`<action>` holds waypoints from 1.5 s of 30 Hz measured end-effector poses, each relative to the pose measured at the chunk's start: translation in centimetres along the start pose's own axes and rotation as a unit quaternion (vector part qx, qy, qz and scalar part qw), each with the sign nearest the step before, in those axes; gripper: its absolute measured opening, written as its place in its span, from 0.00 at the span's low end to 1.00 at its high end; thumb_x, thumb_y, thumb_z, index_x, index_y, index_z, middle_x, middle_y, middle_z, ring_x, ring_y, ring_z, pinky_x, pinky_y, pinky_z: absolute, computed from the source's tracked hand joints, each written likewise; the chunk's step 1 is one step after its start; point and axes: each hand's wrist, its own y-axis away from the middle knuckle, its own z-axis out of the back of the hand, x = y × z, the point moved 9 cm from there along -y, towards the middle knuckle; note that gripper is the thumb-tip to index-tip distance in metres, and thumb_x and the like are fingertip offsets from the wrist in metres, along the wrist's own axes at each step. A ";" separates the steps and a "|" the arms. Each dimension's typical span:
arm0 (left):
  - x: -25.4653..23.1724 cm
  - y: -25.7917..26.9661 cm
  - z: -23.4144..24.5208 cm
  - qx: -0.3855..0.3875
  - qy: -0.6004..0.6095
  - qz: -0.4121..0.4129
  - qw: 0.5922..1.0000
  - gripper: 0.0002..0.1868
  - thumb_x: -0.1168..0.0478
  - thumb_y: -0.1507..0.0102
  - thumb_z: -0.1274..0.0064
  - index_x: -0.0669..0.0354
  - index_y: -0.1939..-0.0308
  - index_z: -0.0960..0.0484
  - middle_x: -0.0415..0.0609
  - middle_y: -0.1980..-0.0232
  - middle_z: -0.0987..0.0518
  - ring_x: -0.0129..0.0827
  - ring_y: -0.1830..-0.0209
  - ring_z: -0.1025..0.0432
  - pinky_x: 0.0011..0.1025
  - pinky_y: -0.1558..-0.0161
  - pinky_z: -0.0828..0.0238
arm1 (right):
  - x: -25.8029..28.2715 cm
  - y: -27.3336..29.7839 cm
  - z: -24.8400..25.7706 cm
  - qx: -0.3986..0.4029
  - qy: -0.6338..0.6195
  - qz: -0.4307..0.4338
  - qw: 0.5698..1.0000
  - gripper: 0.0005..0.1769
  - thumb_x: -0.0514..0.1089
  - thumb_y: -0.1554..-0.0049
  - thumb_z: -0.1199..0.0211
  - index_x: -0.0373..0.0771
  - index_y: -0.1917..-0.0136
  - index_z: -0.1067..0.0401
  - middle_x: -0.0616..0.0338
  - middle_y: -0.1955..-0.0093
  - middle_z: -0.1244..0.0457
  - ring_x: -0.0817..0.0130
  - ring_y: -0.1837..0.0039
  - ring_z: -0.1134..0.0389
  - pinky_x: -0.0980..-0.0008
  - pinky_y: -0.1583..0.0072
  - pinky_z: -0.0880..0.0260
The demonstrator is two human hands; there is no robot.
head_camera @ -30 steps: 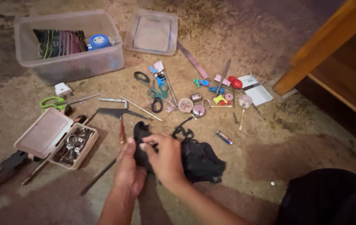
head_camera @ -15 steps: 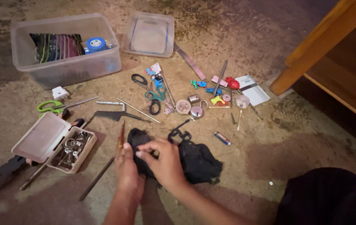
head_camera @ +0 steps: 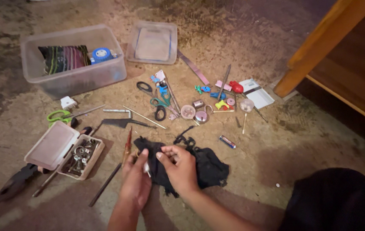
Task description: The person sits on the floor and uses a screwdriver to tighten screws on a white electrical plug adapter. They manipulate the plug and wires while surrounded by various tools and parts.
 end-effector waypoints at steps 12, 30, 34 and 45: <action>-11.6 2.1 0.6 -0.063 -0.110 -0.138 0.982 0.09 0.61 0.31 0.54 0.61 0.55 0.20 0.45 0.61 0.19 0.29 0.67 0.26 0.28 0.66 0.33 | 15.3 2.6 -1.2 0.042 0.229 0.260 0.937 0.16 0.45 0.41 0.36 0.35 0.42 0.25 0.43 0.37 0.40 0.52 0.36 0.38 0.58 0.35 0.40; -18.5 -1.4 -3.1 0.007 -0.221 -0.058 0.973 0.32 0.35 0.35 0.51 0.53 0.37 0.31 0.50 0.55 0.23 0.35 0.57 0.31 0.38 0.58 0.36 | 7.2 -4.2 -17.7 0.474 -0.034 -0.349 0.808 0.19 0.56 0.36 0.46 0.40 0.45 0.28 0.59 0.53 0.32 0.66 0.55 0.30 0.63 0.50 0.26; -22.9 -2.4 -0.9 -0.022 -0.455 -0.120 0.882 0.34 0.45 0.32 0.47 0.52 0.25 0.35 0.55 0.50 0.19 0.47 0.52 0.26 0.47 0.54 0.29 | 6.9 -7.9 -18.0 0.630 0.151 -0.302 0.699 0.13 0.50 0.36 0.43 0.37 0.49 0.29 0.58 0.58 0.34 0.66 0.58 0.34 0.60 0.56 0.31; -37.4 -9.5 -7.5 -0.068 -0.848 -0.271 0.450 0.27 0.55 0.44 0.43 0.55 0.41 0.28 0.52 0.36 0.26 0.50 0.32 0.35 0.46 0.34 0.37 | 16.9 -26.5 -25.9 0.596 0.577 -0.084 0.552 0.18 0.53 0.42 0.39 0.40 0.51 0.17 0.67 0.68 0.46 0.69 0.66 0.49 0.59 0.63 0.50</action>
